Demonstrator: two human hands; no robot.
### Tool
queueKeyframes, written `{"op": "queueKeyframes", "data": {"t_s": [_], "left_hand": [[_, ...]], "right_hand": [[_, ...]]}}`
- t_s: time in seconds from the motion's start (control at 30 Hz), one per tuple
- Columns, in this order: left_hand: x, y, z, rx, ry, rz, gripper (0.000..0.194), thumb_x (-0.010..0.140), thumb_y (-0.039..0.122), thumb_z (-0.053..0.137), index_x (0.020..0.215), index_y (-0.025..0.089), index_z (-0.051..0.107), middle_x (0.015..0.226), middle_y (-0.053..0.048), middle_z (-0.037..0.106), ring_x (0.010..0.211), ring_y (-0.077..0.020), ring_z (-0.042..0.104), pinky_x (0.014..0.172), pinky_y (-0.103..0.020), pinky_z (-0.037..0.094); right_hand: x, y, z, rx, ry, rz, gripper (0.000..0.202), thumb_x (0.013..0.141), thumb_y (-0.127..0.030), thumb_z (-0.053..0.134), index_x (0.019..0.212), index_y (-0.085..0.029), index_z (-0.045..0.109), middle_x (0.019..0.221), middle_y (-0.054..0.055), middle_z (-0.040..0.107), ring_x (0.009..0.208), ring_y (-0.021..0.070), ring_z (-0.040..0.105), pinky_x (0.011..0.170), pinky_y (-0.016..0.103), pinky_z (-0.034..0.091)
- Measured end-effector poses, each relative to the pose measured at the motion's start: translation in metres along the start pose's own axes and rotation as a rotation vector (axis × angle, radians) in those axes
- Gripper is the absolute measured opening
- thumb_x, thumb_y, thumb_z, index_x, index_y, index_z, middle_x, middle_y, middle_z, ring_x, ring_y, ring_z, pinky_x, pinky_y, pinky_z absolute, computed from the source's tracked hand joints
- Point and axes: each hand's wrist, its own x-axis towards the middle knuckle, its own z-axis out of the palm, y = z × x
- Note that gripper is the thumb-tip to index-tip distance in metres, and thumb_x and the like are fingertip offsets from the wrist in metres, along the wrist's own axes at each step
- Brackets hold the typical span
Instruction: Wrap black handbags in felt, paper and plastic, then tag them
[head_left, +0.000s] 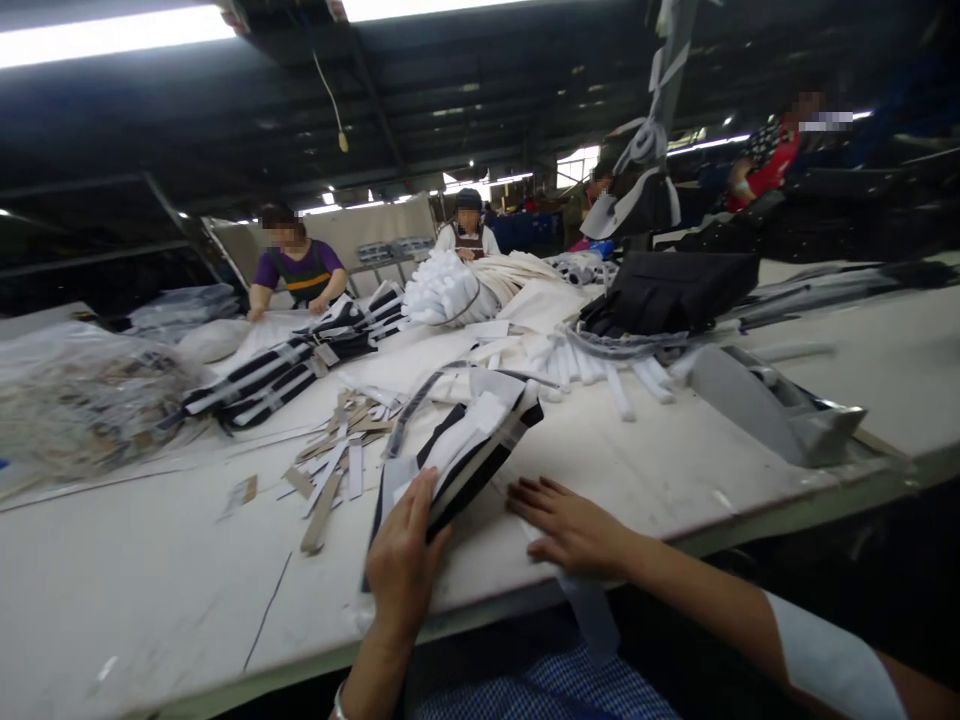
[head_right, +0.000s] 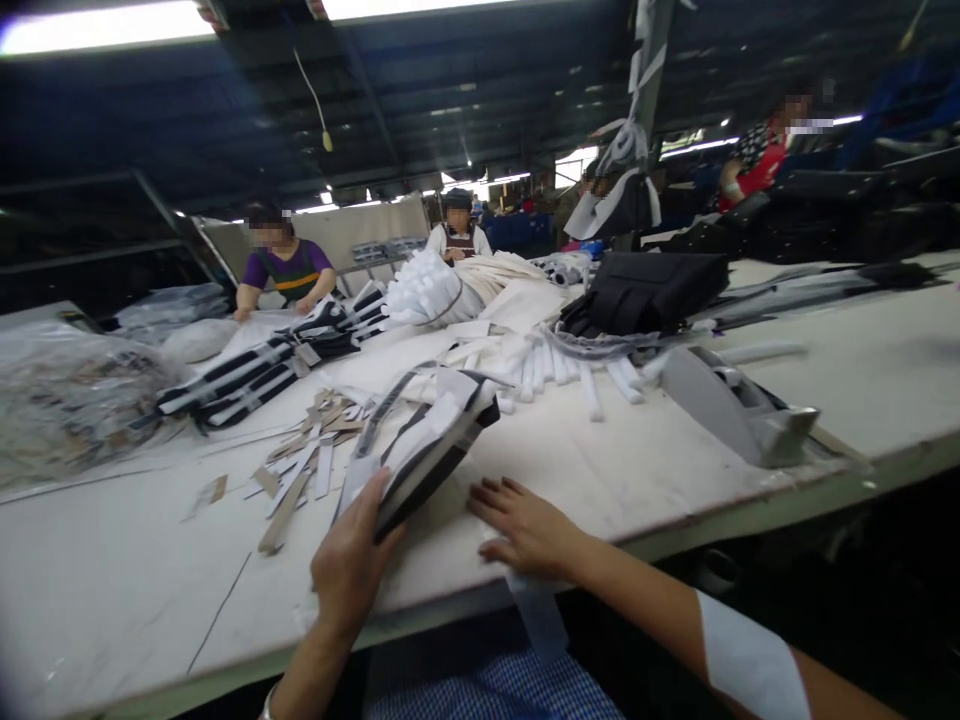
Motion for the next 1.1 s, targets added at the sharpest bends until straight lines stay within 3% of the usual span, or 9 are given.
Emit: {"op": "queueKeyframes", "data": {"t_s": [0.1,0.27,0.4,0.5,0.6,0.73,0.83,0.97,1.1], "left_hand": [[0.005,0.006,0.003,0.004,0.000,0.033,0.077,0.081,0.015,0.074,0.149,0.026,0.039,0.140,-0.005,0.060,0.117,-0.0231,0.064,0.101,-0.030,0.050],[0.014,0.026,0.003,-0.018,0.050,0.133,0.070,0.085,0.017,0.070,0.148,0.026,0.040,0.142,-0.005,0.058,0.122,-0.0227,0.061,0.102,-0.031,0.049],[0.016,0.046,-0.001,-0.030,0.154,0.261,0.055,0.091,0.019,0.063,0.144,0.023,0.048,0.140,-0.006,0.059,0.122,-0.0234,0.061,0.101,-0.034,0.051],[0.008,0.060,0.002,-0.016,0.175,0.344,0.047,0.095,0.018,0.056,0.142,0.025,0.051,0.139,-0.005,0.060,0.123,-0.0229,0.060,0.100,-0.035,0.053],[-0.006,0.074,0.011,-0.018,0.173,0.390,0.043,0.099,0.021,0.049,0.141,0.027,0.051,0.138,-0.004,0.061,0.123,-0.0215,0.061,0.098,-0.034,0.055],[-0.021,0.088,0.024,0.015,0.183,0.408,0.042,0.100,0.019,0.045,0.141,0.028,0.052,0.135,-0.005,0.063,0.121,-0.0222,0.062,0.096,-0.036,0.057],[-0.022,0.091,0.027,0.044,0.172,0.380,0.042,0.100,0.019,0.044,0.141,0.029,0.051,0.132,-0.005,0.065,0.119,-0.0219,0.064,0.094,-0.035,0.058],[-0.022,0.092,0.027,0.065,0.234,0.388,0.041,0.100,0.020,0.047,0.140,0.029,0.053,0.130,-0.004,0.067,0.116,-0.0215,0.066,0.092,-0.034,0.059],[-0.027,0.095,0.034,0.059,0.301,0.360,0.040,0.100,0.021,0.048,0.138,0.031,0.055,0.129,-0.004,0.068,0.114,-0.0209,0.067,0.090,-0.033,0.059]], "right_hand": [[0.010,-0.013,0.014,-0.041,0.016,0.026,0.061,0.099,-0.053,0.046,0.149,-0.020,0.043,0.156,0.012,0.037,0.146,0.0314,0.030,0.119,0.054,0.024],[0.035,-0.020,0.017,0.009,0.249,-0.044,0.046,0.099,-0.042,0.048,0.138,-0.019,0.055,0.144,0.012,0.054,0.137,0.0287,0.044,0.116,0.050,0.033],[0.010,-0.030,0.010,0.049,0.323,-0.267,0.039,0.102,-0.037,0.036,0.106,-0.018,0.070,0.102,0.012,0.072,0.099,0.0240,0.066,0.088,0.038,0.053],[-0.016,-0.047,-0.003,0.074,0.314,-0.461,0.039,0.102,-0.036,0.034,0.089,-0.019,0.066,0.083,0.009,0.069,0.080,0.0214,0.064,0.071,0.034,0.052],[-0.023,-0.058,-0.028,0.147,0.383,-0.522,0.033,0.102,-0.032,0.036,0.085,-0.019,0.062,0.078,0.008,0.067,0.077,0.0199,0.062,0.073,0.034,0.051],[0.014,-0.041,-0.066,0.181,0.473,-0.152,0.026,0.100,-0.029,0.045,0.085,-0.020,0.064,0.084,0.007,0.069,0.084,0.0194,0.064,0.080,0.031,0.050],[0.067,-0.009,-0.076,0.140,0.245,0.271,0.020,0.095,-0.030,0.053,0.101,-0.020,0.068,0.106,0.008,0.072,0.098,0.0219,0.066,0.087,0.031,0.050],[0.135,0.023,-0.061,0.115,0.072,0.442,0.022,0.085,-0.031,0.071,0.097,-0.012,0.070,0.101,0.013,0.072,0.096,0.0273,0.067,0.092,0.041,0.050],[0.174,0.032,-0.034,0.199,0.016,0.514,0.025,0.094,-0.037,0.063,0.107,-0.015,0.065,0.109,0.008,0.067,0.097,0.0194,0.065,0.089,0.041,0.054]]}}
